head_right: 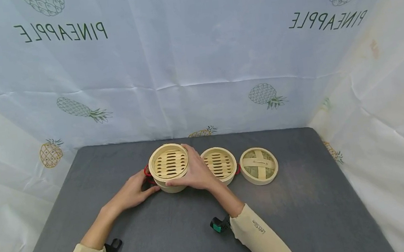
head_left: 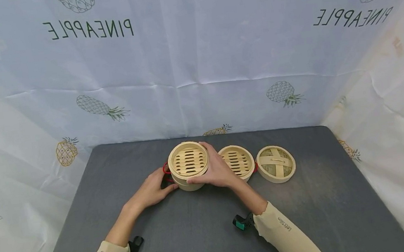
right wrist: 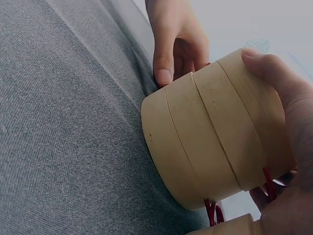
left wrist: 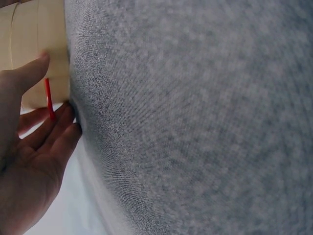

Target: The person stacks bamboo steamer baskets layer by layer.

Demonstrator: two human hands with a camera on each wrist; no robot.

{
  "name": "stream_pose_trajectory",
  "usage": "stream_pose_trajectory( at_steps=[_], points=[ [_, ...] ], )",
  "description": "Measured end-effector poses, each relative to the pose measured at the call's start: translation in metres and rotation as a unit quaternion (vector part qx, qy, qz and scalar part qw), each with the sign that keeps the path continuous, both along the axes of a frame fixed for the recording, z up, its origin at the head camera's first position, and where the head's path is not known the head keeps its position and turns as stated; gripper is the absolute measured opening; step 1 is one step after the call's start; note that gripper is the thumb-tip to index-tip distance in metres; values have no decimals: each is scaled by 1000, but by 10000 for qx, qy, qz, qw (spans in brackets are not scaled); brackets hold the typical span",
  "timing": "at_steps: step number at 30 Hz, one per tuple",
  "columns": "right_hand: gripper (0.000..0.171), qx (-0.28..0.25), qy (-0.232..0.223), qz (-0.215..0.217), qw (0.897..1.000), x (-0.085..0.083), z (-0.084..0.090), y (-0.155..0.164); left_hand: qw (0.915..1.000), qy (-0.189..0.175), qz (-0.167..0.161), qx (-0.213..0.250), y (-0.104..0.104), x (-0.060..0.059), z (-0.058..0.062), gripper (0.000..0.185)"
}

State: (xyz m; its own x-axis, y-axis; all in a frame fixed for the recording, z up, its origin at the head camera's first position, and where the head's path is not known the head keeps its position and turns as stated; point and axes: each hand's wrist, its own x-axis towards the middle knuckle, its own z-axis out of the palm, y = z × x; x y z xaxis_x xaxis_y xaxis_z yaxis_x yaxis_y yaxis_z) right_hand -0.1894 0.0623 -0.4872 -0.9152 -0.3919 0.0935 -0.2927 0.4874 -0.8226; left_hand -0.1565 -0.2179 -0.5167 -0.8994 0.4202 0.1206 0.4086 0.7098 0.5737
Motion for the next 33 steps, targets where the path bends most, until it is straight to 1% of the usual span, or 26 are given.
stream_pose_trajectory(
  at_steps=[6, 11, 17, 27, 33],
  points=[
    [128, 30, -97, 44, 9999, -1, 0, 0, 10000, 0, -2, -7, -1, -1, -1, 65],
    [128, 100, -121, 176, 9997, -4, 2, 0, 10000, 41, -47, 33, -1, -1, -1, 67],
    [127, 195, -139, 297, 9993, -6, 3, 1, 10000, -59, -57, 57, -1, -1, 0, 71],
    [123, 108, -206, 491, 9985, -5, 5, 0, 10000, -69, 1, 68, -1, 1, 0, 70],
    [122, 105, -154, 553, 9983, -6, 4, 3, 9999, -21, -68, 82, 1, 1, 1, 68]
  ],
)
